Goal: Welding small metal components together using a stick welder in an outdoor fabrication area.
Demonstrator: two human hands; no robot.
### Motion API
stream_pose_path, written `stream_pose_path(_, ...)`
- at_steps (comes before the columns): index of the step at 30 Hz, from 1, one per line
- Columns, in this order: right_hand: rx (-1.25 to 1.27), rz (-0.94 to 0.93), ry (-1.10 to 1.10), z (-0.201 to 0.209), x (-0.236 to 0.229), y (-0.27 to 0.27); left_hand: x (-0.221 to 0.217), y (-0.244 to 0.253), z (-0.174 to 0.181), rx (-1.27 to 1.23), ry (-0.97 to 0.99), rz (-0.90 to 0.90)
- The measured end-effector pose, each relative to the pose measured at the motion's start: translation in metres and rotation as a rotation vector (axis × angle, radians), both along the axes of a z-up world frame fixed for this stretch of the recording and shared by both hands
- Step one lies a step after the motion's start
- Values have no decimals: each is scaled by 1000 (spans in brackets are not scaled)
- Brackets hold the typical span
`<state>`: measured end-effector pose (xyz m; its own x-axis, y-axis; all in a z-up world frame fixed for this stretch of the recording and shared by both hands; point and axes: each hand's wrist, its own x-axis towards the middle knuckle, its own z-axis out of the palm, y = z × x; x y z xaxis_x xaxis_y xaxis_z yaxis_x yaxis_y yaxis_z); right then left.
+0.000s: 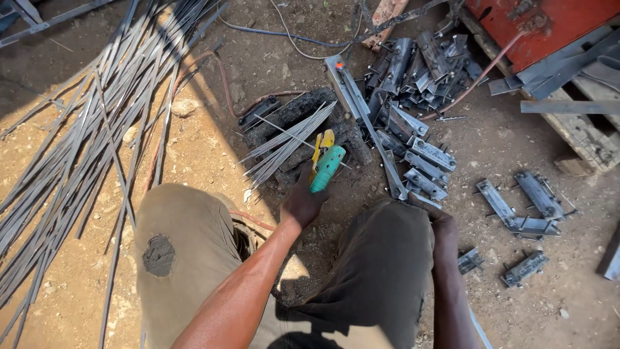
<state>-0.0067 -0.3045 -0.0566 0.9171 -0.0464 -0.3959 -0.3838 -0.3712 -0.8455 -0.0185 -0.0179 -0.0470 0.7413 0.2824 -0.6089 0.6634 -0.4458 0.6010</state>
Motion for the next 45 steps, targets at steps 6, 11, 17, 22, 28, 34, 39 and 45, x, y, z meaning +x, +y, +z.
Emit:
stream_pose_path(6,141,-260,115,22,13,16,5,-7,2,42,-106,-65)
stream_pose_path(11,642,-777,320,45,25,14,17,0,-35,26,-157,-123)
stream_pose_path(17,-83,-211,240,57,3,18,26,-17,10,206,-70,-134)
stream_pose_path(22,-90,-224,258,44,4,18,24,-17,21,153,202,-124)
stream_pose_path(28,-50,-218,215,68,-1,29,23,-6,16,127,186,-158)
stream_pose_path(34,-183,-132,186,44,-5,22,17,-11,60,125,153,-173)
stream_pose_path(39,-260,-43,104,33,-8,19,15,1,30,105,147,-212)
stream_pose_path(45,-235,-105,238,58,-9,28,14,2,22,37,115,-156)
